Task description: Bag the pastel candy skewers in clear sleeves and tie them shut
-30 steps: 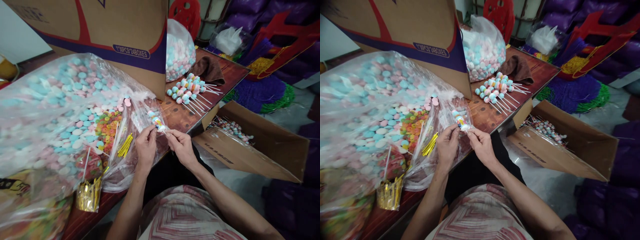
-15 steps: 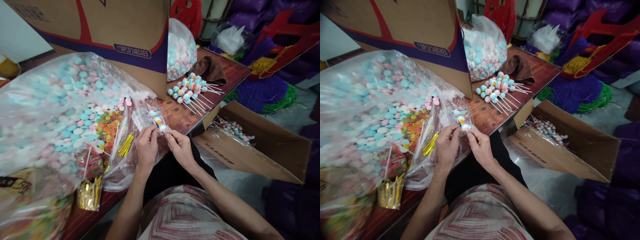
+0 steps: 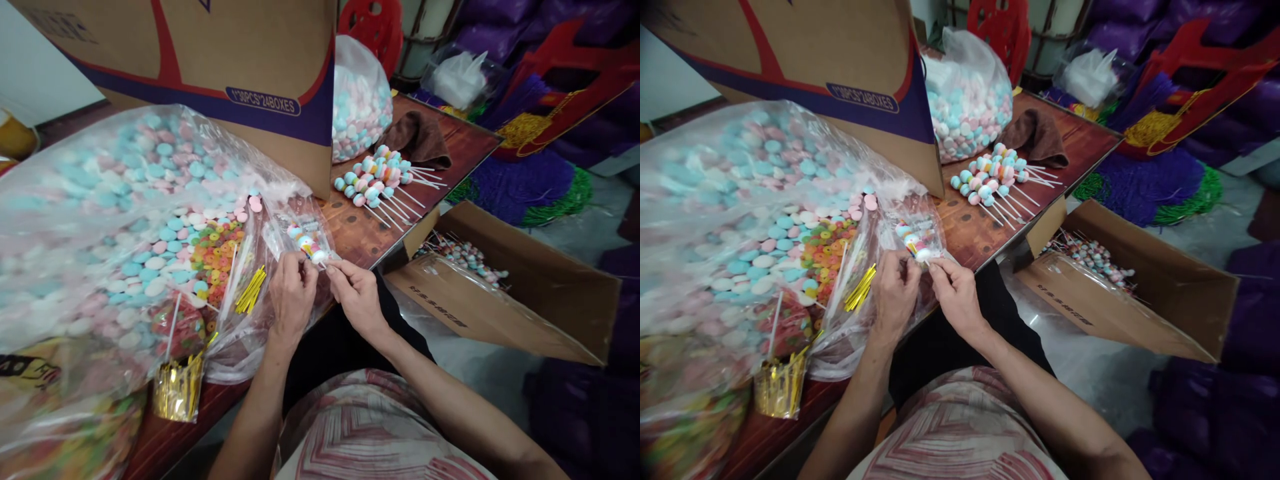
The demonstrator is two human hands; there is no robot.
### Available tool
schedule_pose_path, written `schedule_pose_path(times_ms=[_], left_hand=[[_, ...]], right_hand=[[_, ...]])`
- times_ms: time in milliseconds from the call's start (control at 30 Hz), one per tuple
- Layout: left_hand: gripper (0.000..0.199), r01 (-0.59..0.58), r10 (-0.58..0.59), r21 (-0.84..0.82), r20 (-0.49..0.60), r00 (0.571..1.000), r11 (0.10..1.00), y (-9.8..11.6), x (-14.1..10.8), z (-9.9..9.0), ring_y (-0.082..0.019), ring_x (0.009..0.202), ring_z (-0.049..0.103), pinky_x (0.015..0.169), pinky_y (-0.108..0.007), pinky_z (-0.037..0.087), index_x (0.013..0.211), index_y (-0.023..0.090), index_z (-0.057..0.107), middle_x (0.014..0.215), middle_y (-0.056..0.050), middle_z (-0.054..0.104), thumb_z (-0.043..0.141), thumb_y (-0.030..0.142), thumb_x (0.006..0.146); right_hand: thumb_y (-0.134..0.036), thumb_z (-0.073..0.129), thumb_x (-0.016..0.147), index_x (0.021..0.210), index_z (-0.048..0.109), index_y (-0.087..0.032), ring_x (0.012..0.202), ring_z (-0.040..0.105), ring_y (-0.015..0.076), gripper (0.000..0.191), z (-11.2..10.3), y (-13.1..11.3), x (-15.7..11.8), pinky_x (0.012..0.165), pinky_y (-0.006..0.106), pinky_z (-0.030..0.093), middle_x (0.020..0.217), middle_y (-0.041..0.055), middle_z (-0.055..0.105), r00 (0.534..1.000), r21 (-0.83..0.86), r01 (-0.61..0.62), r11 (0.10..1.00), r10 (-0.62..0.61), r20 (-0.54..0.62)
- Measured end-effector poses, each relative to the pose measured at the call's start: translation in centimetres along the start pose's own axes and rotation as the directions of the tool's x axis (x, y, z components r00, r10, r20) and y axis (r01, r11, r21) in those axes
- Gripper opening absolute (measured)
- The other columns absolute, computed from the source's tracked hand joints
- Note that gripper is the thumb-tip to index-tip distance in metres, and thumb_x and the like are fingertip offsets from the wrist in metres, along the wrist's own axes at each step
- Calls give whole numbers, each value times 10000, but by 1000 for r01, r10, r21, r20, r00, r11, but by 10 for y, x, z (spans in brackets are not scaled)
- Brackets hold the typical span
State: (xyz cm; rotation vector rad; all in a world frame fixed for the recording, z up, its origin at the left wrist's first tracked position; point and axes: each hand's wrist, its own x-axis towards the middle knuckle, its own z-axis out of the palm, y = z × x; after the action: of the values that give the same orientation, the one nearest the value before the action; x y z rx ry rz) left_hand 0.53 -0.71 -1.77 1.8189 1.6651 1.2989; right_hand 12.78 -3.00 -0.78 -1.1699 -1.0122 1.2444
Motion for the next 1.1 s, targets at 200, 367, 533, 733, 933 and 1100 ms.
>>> schedule_pose_path(times_ms=[200, 367, 533, 733, 933, 1100], left_hand=[[115, -103, 104, 126, 0, 995, 987, 0, -10, 0, -169, 694, 512, 684, -285, 388, 832, 232, 525, 761, -1, 539, 542, 119, 845], [111, -109, 112, 64, -48, 993, 992, -1, -17, 2, -151, 683, 516, 666, -272, 398, 819, 225, 497, 737, 19, 517, 541, 124, 834], [67, 138, -127, -206, 68, 990, 969, 0, -12, -2, -141, 736, 555, 716, -264, 453, 878, 213, 560, 805, 5, 582, 526, 251, 921], [336, 473, -480, -679, 198, 854, 561, 6, 10, -5, -184, 908, 655, 810, -314, 532, 936, 210, 614, 959, -50, 666, 538, 536, 924], [214, 583, -569, -804, 428, 702, 114, 21, 31, -1, -195, 899, 719, 894, -338, 552, 789, 155, 608, 767, -49, 698, 616, 318, 928], [197, 519, -579, -854, 416, 701, 15, 25, 27, 3, -156, 887, 728, 925, -302, 546, 864, 148, 636, 814, -48, 732, 544, 279, 979]], right_hand=[[-321, 582, 901, 915, 738, -146, 459, 358, 75, 235, 8, 0, -2, 444, 207, 325, 522, -59, 418, 999, 61, -27, 998, 29, -27], [-290, 570, 907, 948, 750, -166, 530, 493, 104, 222, 12, 4, -3, 507, 215, 435, 598, -27, 549, 998, -66, 53, 996, -56, -39], [-225, 527, 947, 1032, 733, -173, 748, 674, 152, 228, 3, 8, -1, 733, 263, 548, 858, 42, 732, 947, -332, 307, 892, -319, 17], [-152, 475, 975, 1120, 688, -155, 747, 719, 173, 257, -6, 20, 1, 714, 267, 563, 877, 80, 762, 810, -615, 545, 570, -547, 212], [-176, 463, 994, 1057, 662, -150, 609, 678, 143, 211, -3, 21, 1, 588, 245, 523, 770, 56, 746, 736, -677, 623, 392, -586, 338], [-168, 509, 977, 1277, 580, -110, 660, 711, 151, 314, -2, 15, -1, 602, 245, 554, 901, 87, 772, 799, -606, 568, 557, -551, 242]])
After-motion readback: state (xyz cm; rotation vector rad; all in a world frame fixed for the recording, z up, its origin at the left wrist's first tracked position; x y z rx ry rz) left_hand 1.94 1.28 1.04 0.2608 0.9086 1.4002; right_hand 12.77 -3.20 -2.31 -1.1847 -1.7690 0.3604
